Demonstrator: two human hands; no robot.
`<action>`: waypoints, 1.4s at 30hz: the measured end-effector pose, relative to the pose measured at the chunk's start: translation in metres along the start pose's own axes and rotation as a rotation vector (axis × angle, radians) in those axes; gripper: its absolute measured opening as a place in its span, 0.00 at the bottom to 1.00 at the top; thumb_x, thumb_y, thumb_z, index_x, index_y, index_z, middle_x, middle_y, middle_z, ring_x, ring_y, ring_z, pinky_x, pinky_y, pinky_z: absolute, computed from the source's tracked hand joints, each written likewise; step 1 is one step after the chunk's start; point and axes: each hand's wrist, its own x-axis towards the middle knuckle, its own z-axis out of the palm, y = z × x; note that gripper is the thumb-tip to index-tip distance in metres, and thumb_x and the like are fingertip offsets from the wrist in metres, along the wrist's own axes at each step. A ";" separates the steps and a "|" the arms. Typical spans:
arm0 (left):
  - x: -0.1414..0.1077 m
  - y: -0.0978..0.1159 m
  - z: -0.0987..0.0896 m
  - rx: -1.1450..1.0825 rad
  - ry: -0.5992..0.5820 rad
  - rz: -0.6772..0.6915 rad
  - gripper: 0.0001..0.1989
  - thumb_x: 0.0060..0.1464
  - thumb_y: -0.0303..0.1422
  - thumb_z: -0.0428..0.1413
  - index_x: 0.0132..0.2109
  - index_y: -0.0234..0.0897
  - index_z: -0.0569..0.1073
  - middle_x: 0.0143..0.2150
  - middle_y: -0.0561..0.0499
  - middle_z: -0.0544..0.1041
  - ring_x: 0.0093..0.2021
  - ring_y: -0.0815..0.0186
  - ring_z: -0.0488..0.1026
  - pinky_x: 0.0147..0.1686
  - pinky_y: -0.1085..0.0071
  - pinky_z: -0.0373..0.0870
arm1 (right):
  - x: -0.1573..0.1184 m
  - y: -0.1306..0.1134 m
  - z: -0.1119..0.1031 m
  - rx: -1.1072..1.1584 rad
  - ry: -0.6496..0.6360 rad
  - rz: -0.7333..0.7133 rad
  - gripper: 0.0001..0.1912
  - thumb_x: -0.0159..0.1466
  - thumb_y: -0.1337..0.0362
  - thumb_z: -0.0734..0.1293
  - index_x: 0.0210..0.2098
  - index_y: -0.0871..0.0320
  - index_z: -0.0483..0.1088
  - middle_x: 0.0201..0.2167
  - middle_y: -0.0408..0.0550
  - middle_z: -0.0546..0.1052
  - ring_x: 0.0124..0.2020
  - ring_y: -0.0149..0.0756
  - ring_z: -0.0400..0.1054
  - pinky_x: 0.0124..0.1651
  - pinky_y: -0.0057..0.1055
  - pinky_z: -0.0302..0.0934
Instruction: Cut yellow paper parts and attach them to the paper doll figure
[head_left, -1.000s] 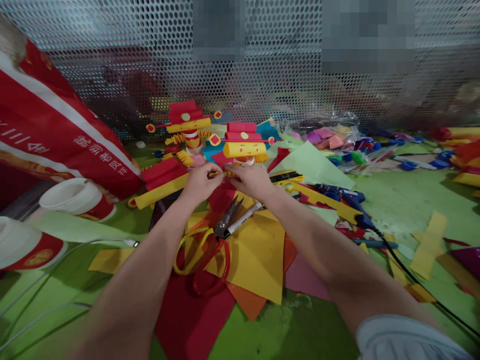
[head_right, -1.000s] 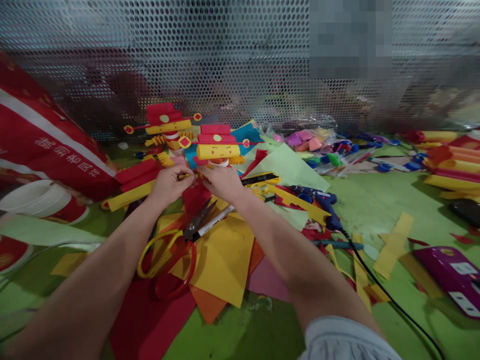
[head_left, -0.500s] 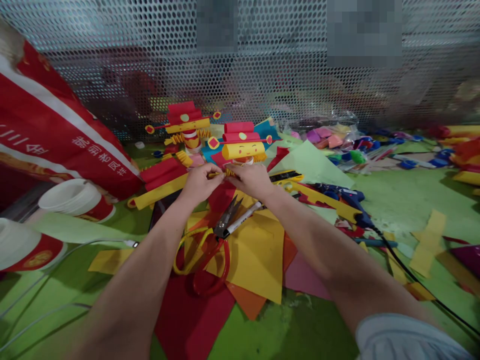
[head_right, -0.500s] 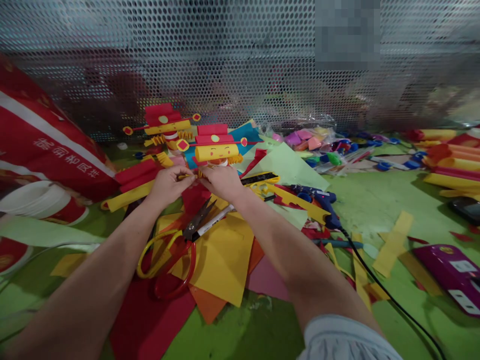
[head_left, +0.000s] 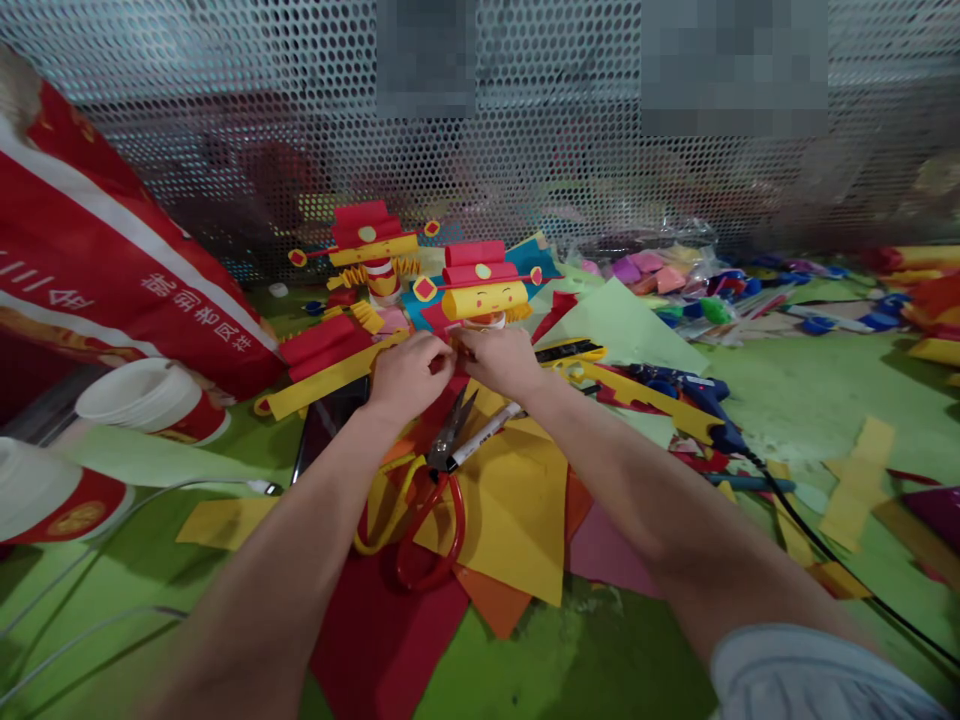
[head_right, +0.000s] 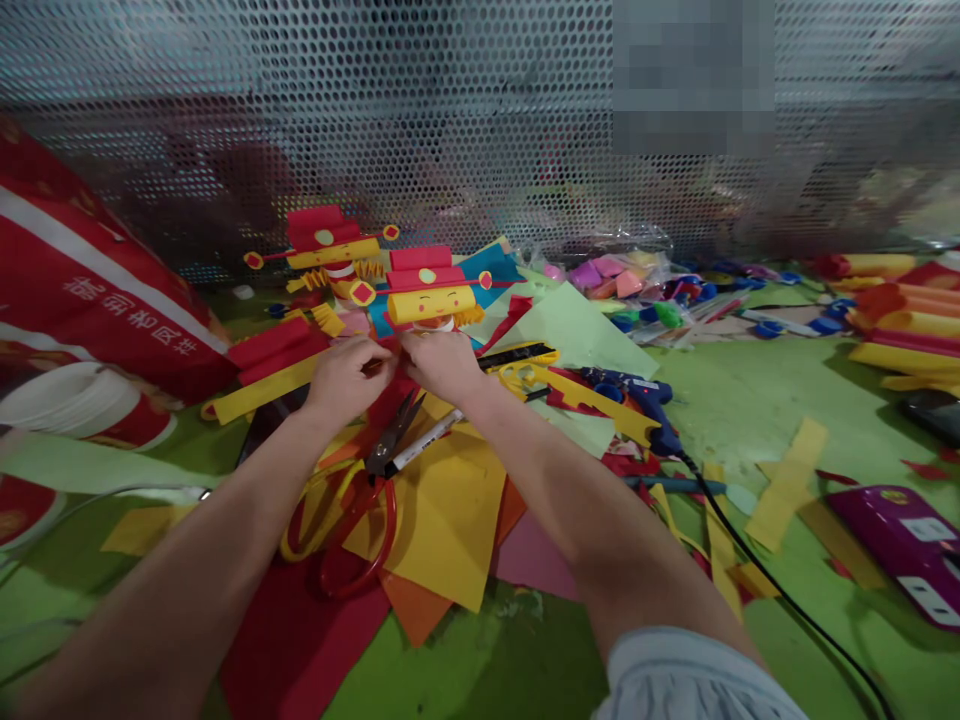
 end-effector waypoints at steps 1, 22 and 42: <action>0.000 0.001 0.000 0.024 0.006 -0.002 0.07 0.50 0.30 0.50 0.26 0.38 0.70 0.26 0.51 0.73 0.28 0.66 0.70 0.28 0.71 0.62 | 0.000 0.000 0.000 -0.001 -0.002 0.002 0.22 0.61 0.62 0.55 0.53 0.56 0.65 0.44 0.56 0.76 0.43 0.47 0.71 0.35 0.35 0.58; -0.004 0.003 0.007 0.157 0.006 -0.051 0.09 0.51 0.30 0.50 0.24 0.38 0.67 0.25 0.52 0.70 0.29 0.66 0.68 0.27 0.71 0.58 | -0.001 -0.003 0.001 -0.048 -0.019 0.002 0.24 0.62 0.62 0.51 0.55 0.57 0.63 0.40 0.57 0.77 0.41 0.46 0.71 0.34 0.34 0.57; -0.006 0.010 0.005 0.262 -0.055 -0.093 0.07 0.51 0.30 0.50 0.27 0.38 0.69 0.29 0.49 0.74 0.31 0.63 0.72 0.27 0.70 0.59 | -0.001 -0.003 0.006 -0.069 0.015 -0.026 0.24 0.62 0.63 0.51 0.55 0.58 0.64 0.37 0.57 0.78 0.39 0.46 0.71 0.31 0.33 0.55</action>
